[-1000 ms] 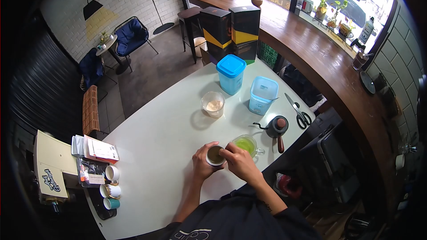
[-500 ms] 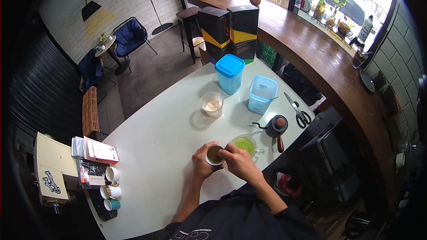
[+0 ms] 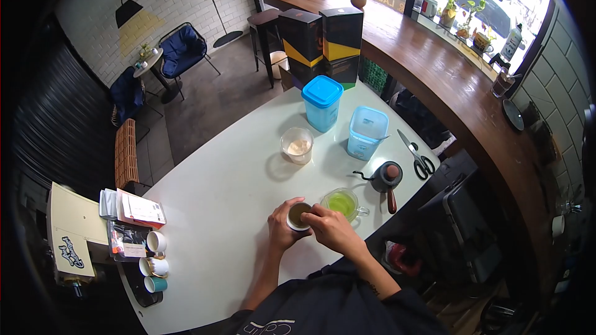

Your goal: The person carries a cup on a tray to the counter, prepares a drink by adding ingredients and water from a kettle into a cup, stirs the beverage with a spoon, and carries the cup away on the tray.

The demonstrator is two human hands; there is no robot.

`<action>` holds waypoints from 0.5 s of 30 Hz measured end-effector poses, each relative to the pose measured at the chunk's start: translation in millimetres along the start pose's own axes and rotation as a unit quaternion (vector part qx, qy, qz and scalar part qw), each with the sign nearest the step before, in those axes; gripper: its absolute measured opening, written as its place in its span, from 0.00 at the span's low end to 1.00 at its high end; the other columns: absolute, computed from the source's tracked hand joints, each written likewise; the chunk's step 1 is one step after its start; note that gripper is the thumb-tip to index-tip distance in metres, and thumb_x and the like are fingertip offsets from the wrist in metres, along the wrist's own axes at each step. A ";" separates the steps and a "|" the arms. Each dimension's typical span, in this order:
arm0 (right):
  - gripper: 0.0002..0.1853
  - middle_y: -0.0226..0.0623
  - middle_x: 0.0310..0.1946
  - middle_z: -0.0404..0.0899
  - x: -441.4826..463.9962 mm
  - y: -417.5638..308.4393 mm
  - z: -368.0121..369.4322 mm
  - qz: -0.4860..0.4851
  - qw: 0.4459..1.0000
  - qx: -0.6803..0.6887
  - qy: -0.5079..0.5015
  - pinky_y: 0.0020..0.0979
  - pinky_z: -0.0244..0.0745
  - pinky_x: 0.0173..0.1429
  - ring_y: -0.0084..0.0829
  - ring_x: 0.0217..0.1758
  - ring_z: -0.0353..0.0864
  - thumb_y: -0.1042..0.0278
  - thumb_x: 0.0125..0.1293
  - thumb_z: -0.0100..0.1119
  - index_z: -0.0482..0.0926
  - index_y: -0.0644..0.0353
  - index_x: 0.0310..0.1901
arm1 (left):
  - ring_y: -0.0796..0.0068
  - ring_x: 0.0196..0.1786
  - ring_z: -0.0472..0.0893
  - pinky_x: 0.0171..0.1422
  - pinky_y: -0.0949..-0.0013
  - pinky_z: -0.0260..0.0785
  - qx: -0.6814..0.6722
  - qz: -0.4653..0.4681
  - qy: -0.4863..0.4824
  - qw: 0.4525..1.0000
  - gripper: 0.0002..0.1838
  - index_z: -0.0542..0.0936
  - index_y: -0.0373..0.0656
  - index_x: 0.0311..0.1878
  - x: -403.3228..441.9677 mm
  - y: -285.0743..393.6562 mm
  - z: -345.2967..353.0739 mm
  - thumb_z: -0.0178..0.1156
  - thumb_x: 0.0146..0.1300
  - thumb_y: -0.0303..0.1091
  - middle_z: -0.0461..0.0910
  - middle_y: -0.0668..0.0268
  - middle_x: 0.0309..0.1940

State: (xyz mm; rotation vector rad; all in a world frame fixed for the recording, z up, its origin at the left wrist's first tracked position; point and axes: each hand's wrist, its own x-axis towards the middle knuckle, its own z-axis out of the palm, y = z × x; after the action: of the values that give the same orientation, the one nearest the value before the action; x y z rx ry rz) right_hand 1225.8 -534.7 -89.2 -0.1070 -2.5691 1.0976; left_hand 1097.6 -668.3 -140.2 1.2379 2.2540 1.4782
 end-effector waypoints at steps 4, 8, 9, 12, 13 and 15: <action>0.20 0.45 0.40 0.80 1.9 -1.9 -3.5 0.044 0.998 -0.031 0.022 0.45 0.79 0.45 0.51 0.41 0.83 0.84 0.55 0.64 0.83 0.59 0.51 | 0.55 0.47 0.87 0.53 0.55 0.79 0.016 0.002 0.006 1.000 0.46 0.80 0.50 0.60 -0.7 1.5 1.2 0.87 0.34 0.54 0.88 0.61 0.45; 0.21 0.45 0.40 0.80 2.0 1.8 5.8 0.035 0.997 0.010 0.075 0.45 0.79 0.45 0.51 0.41 0.83 0.84 0.55 0.64 0.83 0.59 0.52 | 0.55 0.47 0.87 0.54 0.54 0.79 0.021 0.006 0.009 1.000 0.46 0.80 0.50 0.61 -0.2 1.7 1.9 0.87 0.34 0.53 0.88 0.61 0.46; 0.21 0.45 0.40 0.80 2.2 1.8 7.3 0.025 0.996 0.030 0.078 0.45 0.79 0.45 0.51 0.41 0.83 0.84 0.55 0.64 0.82 0.59 0.52 | 0.55 0.47 0.87 0.54 0.54 0.79 0.024 0.013 0.009 1.000 0.46 0.80 0.50 0.61 0.0 1.5 1.8 0.87 0.34 0.54 0.88 0.61 0.46; 0.21 0.45 0.42 0.79 0.0 2.4 8.0 0.007 0.999 0.024 0.021 0.46 0.80 0.44 0.52 0.41 0.84 0.80 0.56 0.64 0.81 0.56 0.53 | 0.56 0.47 0.87 0.54 0.54 0.79 0.019 0.012 0.004 1.000 0.46 0.80 0.51 0.61 -0.6 -0.6 0.8 0.86 0.35 0.54 0.88 0.61 0.46; 0.21 0.45 0.42 0.79 -0.5 1.4 5.8 0.007 0.999 0.024 0.021 0.46 0.80 0.44 0.52 0.41 0.84 0.80 0.56 0.64 0.81 0.56 0.53 | 0.56 0.47 0.87 0.54 0.54 0.79 0.010 0.005 0.000 1.000 0.46 0.80 0.51 0.61 -1.0 -1.2 0.7 0.86 0.35 0.55 0.88 0.62 0.46; 0.21 0.45 0.41 0.79 -0.1 -2.9 -1.4 0.004 1.000 -0.005 -0.011 0.46 0.80 0.44 0.52 0.41 0.84 0.80 0.56 0.63 0.81 0.57 0.53 | 0.56 0.47 0.87 0.54 0.54 0.79 0.006 0.007 0.002 1.000 0.46 0.80 0.51 0.61 -0.6 0.9 0.8 0.86 0.35 0.54 0.88 0.62 0.46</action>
State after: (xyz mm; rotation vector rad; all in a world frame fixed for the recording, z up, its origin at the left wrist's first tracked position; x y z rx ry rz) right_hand 1226.5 -535.8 -86.2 -0.1071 -2.5966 1.0940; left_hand 1098.9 -668.0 -140.0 1.2584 2.2658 1.4757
